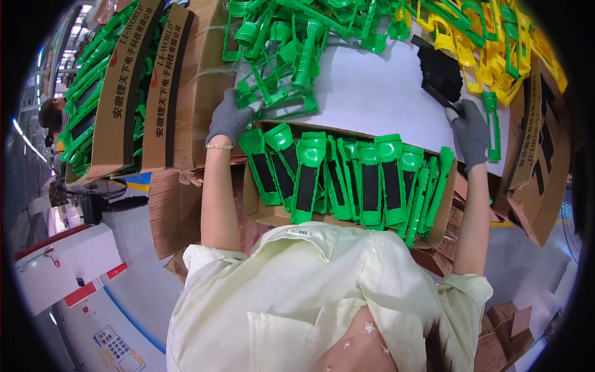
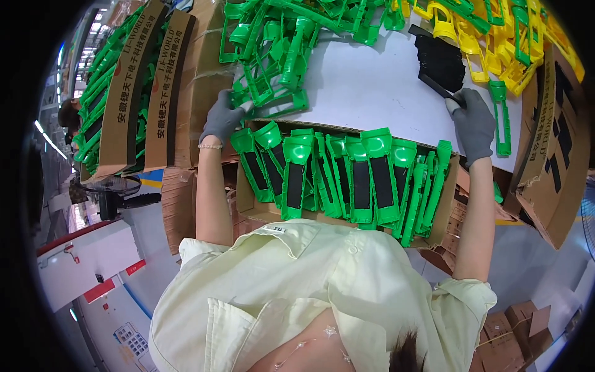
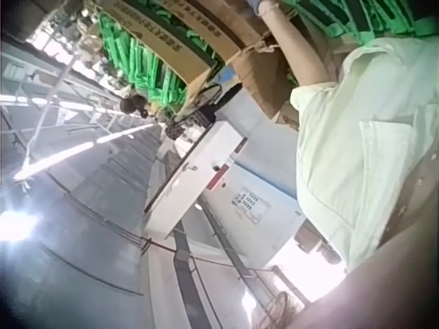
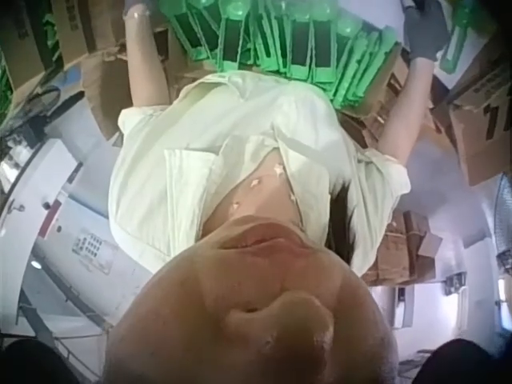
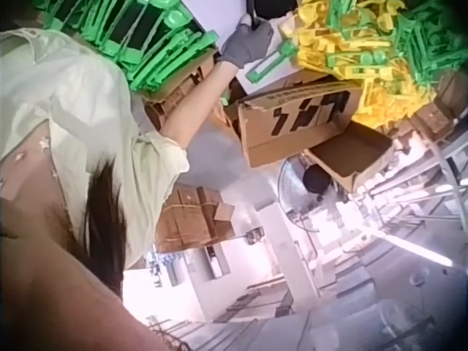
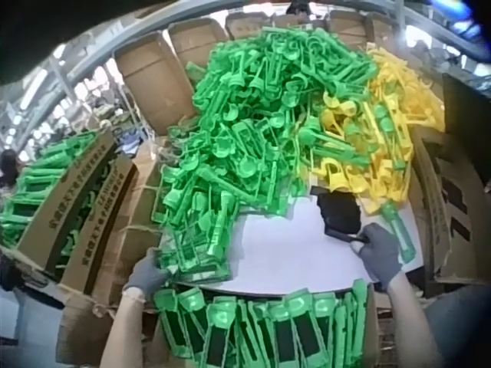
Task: Fitting small solar panels into green plastic housings on an industrial assembly line.
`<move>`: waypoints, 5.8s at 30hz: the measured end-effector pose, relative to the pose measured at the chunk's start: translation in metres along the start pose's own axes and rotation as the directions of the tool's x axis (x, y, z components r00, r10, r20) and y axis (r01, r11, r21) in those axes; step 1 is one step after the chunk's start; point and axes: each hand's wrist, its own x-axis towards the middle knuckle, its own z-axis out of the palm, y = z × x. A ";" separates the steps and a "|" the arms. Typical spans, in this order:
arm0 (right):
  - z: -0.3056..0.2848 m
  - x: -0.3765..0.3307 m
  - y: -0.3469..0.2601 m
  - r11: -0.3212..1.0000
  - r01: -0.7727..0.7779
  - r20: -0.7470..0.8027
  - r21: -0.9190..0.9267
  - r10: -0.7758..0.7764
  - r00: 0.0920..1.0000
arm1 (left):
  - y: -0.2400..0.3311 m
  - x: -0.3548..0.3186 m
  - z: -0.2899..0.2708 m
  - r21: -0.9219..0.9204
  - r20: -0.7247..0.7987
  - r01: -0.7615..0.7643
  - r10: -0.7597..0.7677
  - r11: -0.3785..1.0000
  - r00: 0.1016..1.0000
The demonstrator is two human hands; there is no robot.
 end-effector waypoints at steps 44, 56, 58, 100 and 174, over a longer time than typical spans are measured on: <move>-0.073 -0.076 -0.132 0.829 -0.173 0.230 0.532 0.055 0.972 | 0.150 -0.142 0.012 -0.897 0.441 0.379 0.519 0.227 0.733; -0.055 -0.103 -0.121 0.808 -0.213 0.157 0.549 0.150 0.976 | 0.138 -0.150 0.000 -0.820 0.529 0.256 0.507 0.513 0.680; -0.052 -0.119 -0.117 0.670 -0.449 0.517 0.591 0.112 0.849 | 0.132 -0.155 0.004 -0.806 0.550 0.272 0.497 0.525 0.671; -0.031 -0.016 -0.009 0.876 -0.237 0.120 0.420 0.206 0.971 | 0.159 -0.030 0.029 -0.168 0.123 -0.980 0.989 0.107 0.087; -0.058 -0.137 -0.113 0.856 -0.257 0.345 0.448 0.099 0.933 | 0.140 -0.108 -0.024 -0.574 0.716 0.145 0.409 0.806 0.565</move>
